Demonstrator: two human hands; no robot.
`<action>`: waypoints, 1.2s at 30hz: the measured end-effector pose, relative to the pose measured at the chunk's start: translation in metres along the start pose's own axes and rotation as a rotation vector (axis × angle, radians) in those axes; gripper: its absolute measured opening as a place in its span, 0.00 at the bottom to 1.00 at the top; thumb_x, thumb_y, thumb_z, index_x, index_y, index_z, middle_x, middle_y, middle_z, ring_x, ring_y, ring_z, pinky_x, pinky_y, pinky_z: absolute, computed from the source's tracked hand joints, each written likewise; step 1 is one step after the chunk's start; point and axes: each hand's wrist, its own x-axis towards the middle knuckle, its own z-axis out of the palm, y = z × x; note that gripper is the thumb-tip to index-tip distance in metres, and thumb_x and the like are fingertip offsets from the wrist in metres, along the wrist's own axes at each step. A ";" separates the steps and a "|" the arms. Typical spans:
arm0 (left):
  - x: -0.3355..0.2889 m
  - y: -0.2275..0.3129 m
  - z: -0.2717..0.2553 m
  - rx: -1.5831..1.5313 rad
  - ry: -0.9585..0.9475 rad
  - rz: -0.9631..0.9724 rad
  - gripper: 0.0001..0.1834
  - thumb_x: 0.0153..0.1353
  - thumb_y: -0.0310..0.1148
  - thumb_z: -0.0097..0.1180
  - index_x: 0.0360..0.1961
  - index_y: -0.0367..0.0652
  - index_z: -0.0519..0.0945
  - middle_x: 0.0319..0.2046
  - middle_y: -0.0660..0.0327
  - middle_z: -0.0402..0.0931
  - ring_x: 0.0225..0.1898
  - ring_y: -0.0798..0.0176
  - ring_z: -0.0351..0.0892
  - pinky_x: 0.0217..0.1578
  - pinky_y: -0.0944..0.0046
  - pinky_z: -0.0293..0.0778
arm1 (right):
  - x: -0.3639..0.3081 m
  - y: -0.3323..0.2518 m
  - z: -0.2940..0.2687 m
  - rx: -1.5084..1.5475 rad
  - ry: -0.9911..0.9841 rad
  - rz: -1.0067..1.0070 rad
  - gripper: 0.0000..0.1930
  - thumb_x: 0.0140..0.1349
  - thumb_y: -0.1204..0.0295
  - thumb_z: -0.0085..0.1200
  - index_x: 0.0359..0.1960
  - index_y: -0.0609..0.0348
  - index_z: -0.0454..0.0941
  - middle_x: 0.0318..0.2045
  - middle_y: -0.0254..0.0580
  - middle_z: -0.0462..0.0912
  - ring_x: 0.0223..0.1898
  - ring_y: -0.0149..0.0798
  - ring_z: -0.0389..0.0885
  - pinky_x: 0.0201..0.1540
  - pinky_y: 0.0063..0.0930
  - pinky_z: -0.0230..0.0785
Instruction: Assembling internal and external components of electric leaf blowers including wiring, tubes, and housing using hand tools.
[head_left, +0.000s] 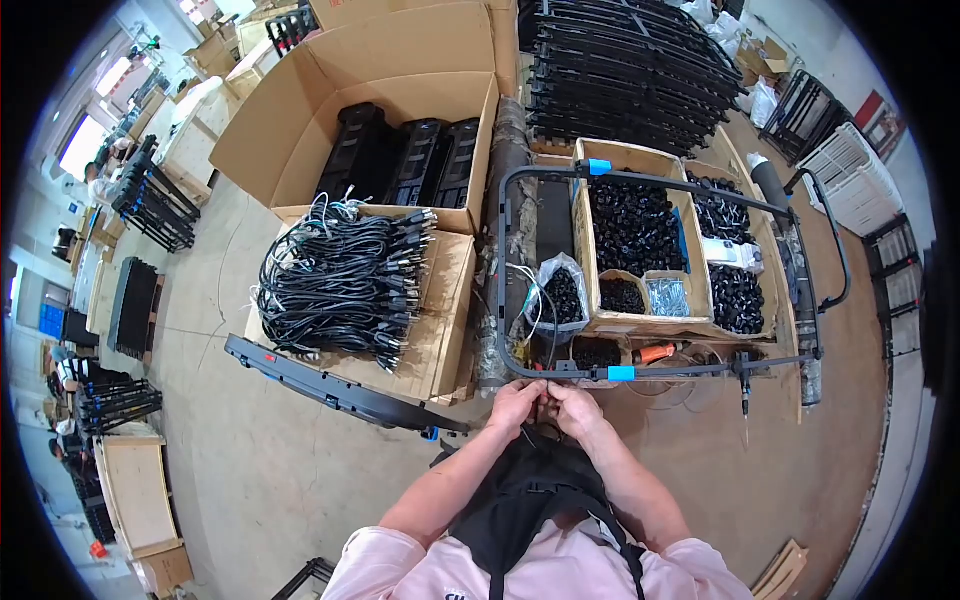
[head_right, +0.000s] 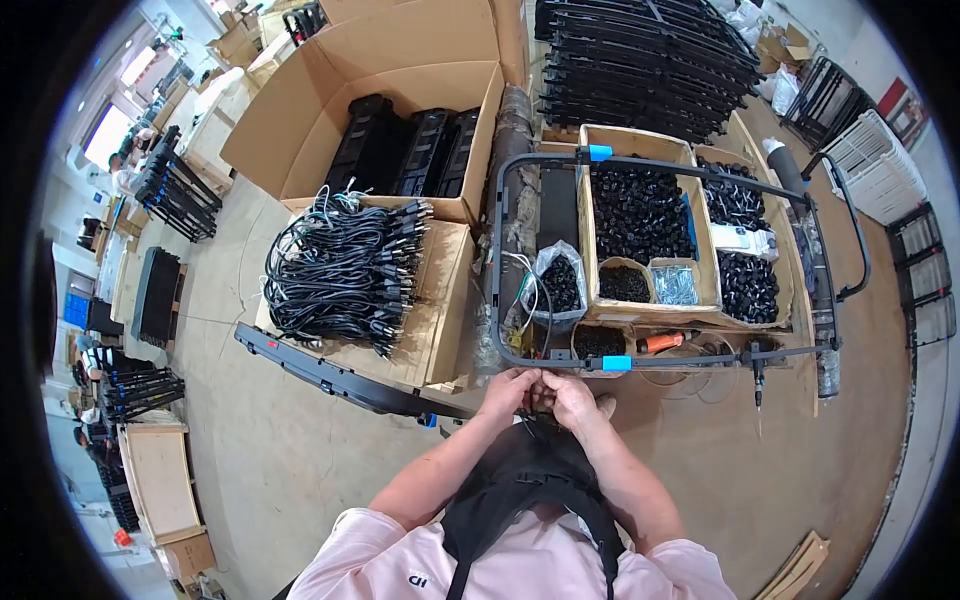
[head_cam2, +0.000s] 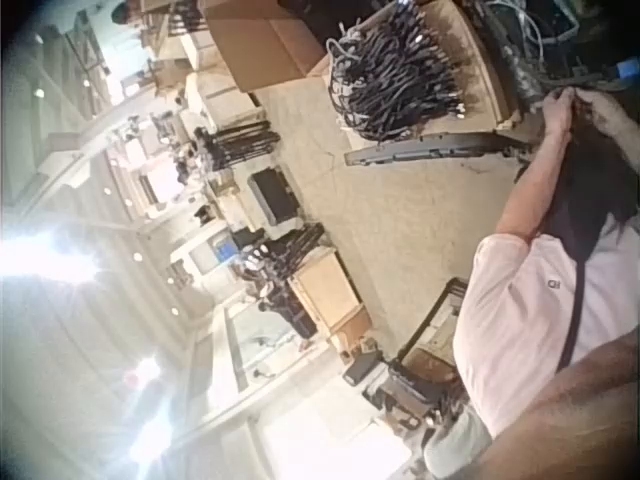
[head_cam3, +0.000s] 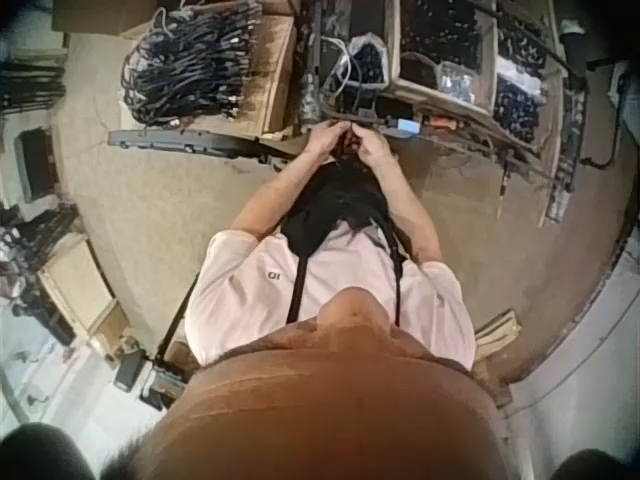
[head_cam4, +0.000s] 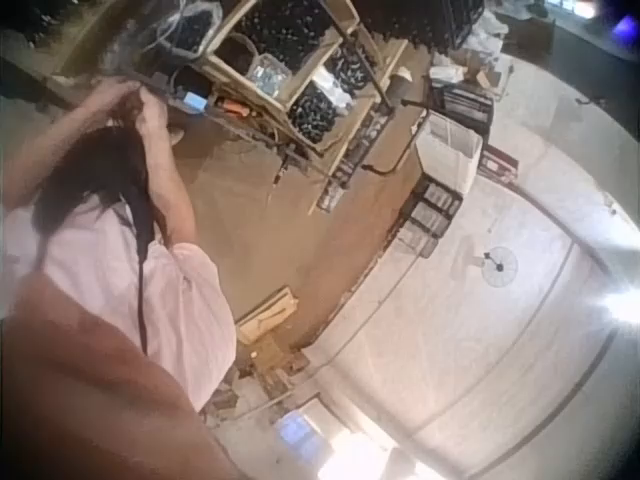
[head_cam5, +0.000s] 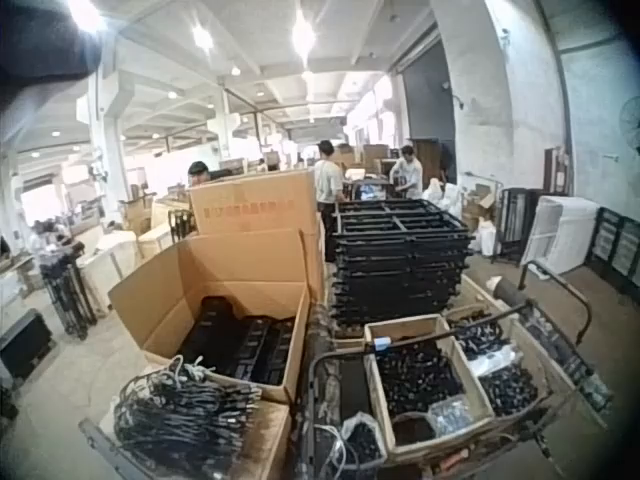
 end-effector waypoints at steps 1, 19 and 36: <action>0.000 0.000 0.001 -0.015 0.006 0.010 0.12 0.73 0.41 0.62 0.41 0.43 0.84 0.28 0.68 0.81 0.25 0.71 0.77 0.25 0.70 0.72 | 0.001 0.002 0.001 0.015 0.000 0.016 0.08 0.76 0.64 0.56 0.43 0.52 0.83 0.31 0.31 0.83 0.33 0.31 0.79 0.37 0.28 0.71; -0.022 -0.021 -0.011 0.040 -0.191 0.024 0.16 0.78 0.44 0.55 0.42 0.44 0.84 0.31 0.66 0.83 0.29 0.72 0.77 0.29 0.67 0.72 | -0.034 -0.025 -0.002 -1.283 0.005 -0.417 0.15 0.72 0.67 0.56 0.53 0.62 0.86 0.35 0.44 0.89 0.33 0.45 0.86 0.42 0.40 0.78; -0.043 -0.037 -0.020 0.374 0.112 0.532 0.14 0.77 0.39 0.54 0.49 0.38 0.81 0.35 0.60 0.81 0.38 0.66 0.77 0.42 0.60 0.76 | -0.047 -0.081 0.084 -2.103 -0.532 -0.968 0.08 0.62 0.72 0.60 0.41 0.59 0.80 0.38 0.48 0.81 0.45 0.53 0.83 0.49 0.47 0.77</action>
